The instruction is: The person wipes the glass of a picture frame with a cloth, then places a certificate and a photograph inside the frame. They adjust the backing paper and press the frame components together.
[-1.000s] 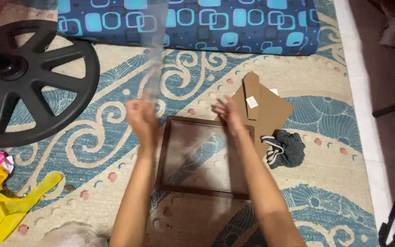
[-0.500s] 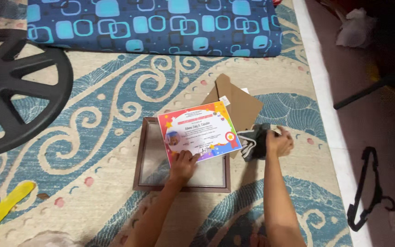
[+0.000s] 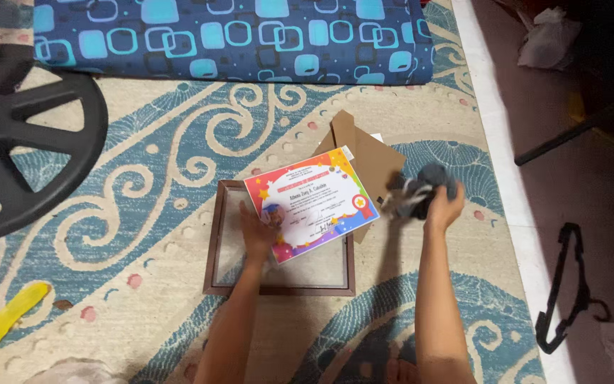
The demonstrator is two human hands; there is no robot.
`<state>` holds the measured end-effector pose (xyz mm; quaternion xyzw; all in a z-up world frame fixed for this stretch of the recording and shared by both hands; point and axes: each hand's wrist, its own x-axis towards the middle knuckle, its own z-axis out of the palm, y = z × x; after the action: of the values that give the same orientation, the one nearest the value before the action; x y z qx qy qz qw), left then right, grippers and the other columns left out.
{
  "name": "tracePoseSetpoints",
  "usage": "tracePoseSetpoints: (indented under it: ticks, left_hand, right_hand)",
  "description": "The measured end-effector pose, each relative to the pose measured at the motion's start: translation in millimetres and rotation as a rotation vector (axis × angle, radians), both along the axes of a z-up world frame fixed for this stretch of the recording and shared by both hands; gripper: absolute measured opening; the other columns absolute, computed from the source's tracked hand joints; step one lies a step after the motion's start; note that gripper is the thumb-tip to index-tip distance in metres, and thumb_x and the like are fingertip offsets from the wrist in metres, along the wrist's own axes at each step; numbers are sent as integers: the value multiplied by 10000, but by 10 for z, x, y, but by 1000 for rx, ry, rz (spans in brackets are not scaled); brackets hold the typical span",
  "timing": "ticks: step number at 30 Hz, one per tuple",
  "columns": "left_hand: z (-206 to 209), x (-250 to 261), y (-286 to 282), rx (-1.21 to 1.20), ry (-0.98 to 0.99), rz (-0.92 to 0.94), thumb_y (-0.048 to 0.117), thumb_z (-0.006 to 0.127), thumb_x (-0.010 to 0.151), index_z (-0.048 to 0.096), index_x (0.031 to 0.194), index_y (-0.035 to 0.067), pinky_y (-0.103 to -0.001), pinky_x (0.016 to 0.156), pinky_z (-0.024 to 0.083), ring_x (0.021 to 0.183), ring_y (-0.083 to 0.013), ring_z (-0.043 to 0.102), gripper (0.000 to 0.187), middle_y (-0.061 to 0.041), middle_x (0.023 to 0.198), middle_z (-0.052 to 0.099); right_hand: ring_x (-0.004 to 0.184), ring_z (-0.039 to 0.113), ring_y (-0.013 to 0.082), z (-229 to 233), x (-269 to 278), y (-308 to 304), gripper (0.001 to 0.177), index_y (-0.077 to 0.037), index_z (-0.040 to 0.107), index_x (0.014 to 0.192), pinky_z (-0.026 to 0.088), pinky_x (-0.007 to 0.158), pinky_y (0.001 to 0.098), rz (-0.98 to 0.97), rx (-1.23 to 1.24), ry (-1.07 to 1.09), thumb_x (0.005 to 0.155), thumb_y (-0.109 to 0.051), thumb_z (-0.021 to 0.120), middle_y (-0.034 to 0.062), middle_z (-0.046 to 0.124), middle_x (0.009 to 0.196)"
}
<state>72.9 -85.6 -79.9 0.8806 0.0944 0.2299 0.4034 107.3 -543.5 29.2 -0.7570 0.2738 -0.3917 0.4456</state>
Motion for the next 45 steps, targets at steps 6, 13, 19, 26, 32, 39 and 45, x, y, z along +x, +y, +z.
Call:
tracePoseSetpoints:
  ticks: [6, 13, 19, 26, 32, 39, 45]
  left_hand:
    - [-514, 120, -1, -1447, 305, -298, 364, 568, 1023, 585, 1243, 14, -373, 455, 540, 573, -235, 585, 413, -140, 880, 640]
    - [-596, -33, 75, -1904, 368, -385, 339, 530, 1026, 616, 1231, 123, -317, 554, 555, 737, -186, 675, 310, -62, 973, 701]
    - [-492, 79, -124, -1885, 237, -319, 271, 504, 1081, 645, 1251, 43, -331, 860, 586, 946, -185, 695, 318, -72, 1107, 707]
    - [-586, 128, -235, -1628, 332, 25, 319, 452, 1046, 627, 1092, 51, -355, 643, 565, 758, -192, 687, 324, -77, 963, 702]
    - [-718, 71, -213, -1518, 422, 13, 392, 452, 1063, 642, 1076, 93, -315, 414, 426, 563, -192, 570, 354, -90, 884, 681]
    - [-532, 59, -153, -1470, 352, -95, 221, 531, 1044, 641, 1235, 56, -331, 738, 578, 860, -175, 677, 276, -55, 1007, 709]
    - [-561, 79, -61, -1462, 353, -180, 226, 484, 1043, 639, 1185, 55, -338, 728, 589, 813, -179, 697, 271, -66, 978, 729]
  right_hand:
    - [1088, 623, 436, 411, 399, 973, 326, -6, 745, 1193, 495, 922, 512, 616, -711, 443, 902, -152, 731, 262, 698, 1191]
    - [1120, 615, 485, -5, -550, 3387, 642, -272, 783, 1134, 483, 957, 664, 932, -925, 58, 537, -495, 853, 274, 656, 1194]
    - [1108, 642, 354, -458, -268, 2820, 317, -317, 726, 1221, 517, 919, 497, 916, -976, 249, 916, -232, 718, 126, 672, 1249]
    - [1059, 605, 417, -478, -62, 1601, 509, -260, 708, 1261, 509, 882, 517, 397, -718, 476, 777, -109, 752, 211, 617, 1184]
    - [1083, 594, 447, -398, -487, 1670, 497, -154, 683, 1258, 498, 915, 532, 388, -674, 251, 768, -73, 697, 237, 605, 1286]
    - [1027, 597, 449, -304, -1110, 3016, 539, -200, 753, 1123, 491, 824, 547, 881, -649, 151, 587, -236, 800, 267, 642, 1138]
    - [1067, 609, 388, -327, -1141, 3068, 534, -282, 751, 1259, 482, 802, 508, 986, -616, 294, 735, -199, 817, 206, 653, 1194]
